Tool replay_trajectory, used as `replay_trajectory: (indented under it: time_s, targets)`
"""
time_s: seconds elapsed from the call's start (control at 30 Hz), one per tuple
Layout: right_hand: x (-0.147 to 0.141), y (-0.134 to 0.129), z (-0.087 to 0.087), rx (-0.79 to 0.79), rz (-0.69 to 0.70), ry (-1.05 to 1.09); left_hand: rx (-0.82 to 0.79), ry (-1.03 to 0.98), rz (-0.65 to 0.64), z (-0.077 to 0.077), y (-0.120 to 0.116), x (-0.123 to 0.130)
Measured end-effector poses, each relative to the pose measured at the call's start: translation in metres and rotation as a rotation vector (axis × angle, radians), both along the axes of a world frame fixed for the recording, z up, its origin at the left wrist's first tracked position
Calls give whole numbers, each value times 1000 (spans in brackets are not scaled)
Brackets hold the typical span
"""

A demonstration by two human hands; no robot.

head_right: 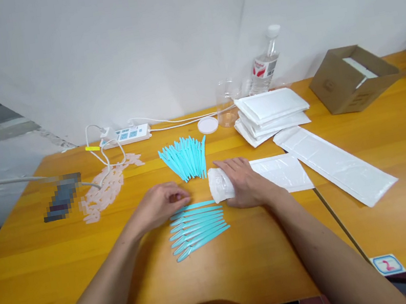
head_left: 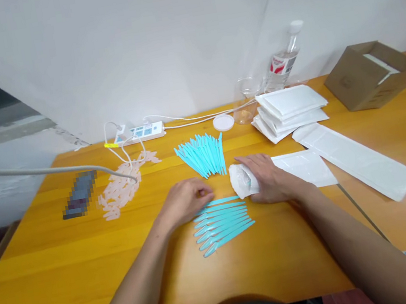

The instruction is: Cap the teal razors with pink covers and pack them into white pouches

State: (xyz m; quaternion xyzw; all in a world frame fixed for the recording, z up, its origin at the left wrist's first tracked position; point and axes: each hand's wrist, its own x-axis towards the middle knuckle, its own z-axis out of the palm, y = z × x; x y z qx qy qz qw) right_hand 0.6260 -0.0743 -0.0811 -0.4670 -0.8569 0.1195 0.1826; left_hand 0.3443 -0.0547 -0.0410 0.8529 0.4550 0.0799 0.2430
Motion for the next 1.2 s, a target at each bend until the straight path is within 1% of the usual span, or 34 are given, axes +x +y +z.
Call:
replay_trajectory:
  time_s: [0.07,0.13,0.23,0.3,0.37,0.47,0.53,0.57,0.63,0.7,0.77,0.83,0.87,0.9,0.93,0.97,1.0,1.03,1.07,1.13,1.2]
  targets:
    - [3,1,-3,-9,0,20,-29,80,4,2,-3,-24]
    - [3,3,-5,-7,10,54,-57,111,13,-1,-6,-35]
    - [2,3,-5,-4,17,75,-95,57,23,-8,-10,-35]
    - [1,2,-4,3,16,70,-112,-8,30,-12,-12,-35]
    - [2,0,-4,6,13,60,-132,-83,38,-14,-15,-40]
    - [4,-1,-5,-25,3,54,-183,-186,89,-10,-19,-56]
    - [5,0,-7,-43,0,63,-199,-232,154,-3,-20,-64]
    - [6,0,-7,-45,3,68,-189,-241,178,1,-20,-63]
    - [4,1,-8,-33,5,74,-133,-222,172,7,-18,-49]
    - [1,1,-7,-15,4,70,-49,-162,111,9,-15,-18]
    - [-4,0,-6,1,6,64,55,-107,56,3,-10,25]
    - [-9,-1,-5,15,16,57,107,-126,-32,-6,-5,64]
    - [-10,-2,-4,20,19,55,116,-144,-76,-11,-3,77]
    - [-11,-3,-4,25,18,52,118,-167,-114,-15,-3,84]
    - [-12,-3,-4,24,14,48,110,-214,-136,-18,-3,84]
    - [-11,-3,-3,17,7,43,96,-272,-132,-20,-5,76]
    - [-10,-3,-3,6,-2,36,70,-343,-114,-20,-7,62]
    - [-9,-3,-3,-8,-8,29,35,-430,-55,-19,-10,43]
    - [-8,-3,-3,-21,-11,25,-9,-451,14,-18,-14,22]
    - [-5,-1,-4,-39,-8,25,-109,-330,70,-14,-22,-19]
    - [-4,0,-6,-42,1,34,-146,-205,90,-13,-30,-44]
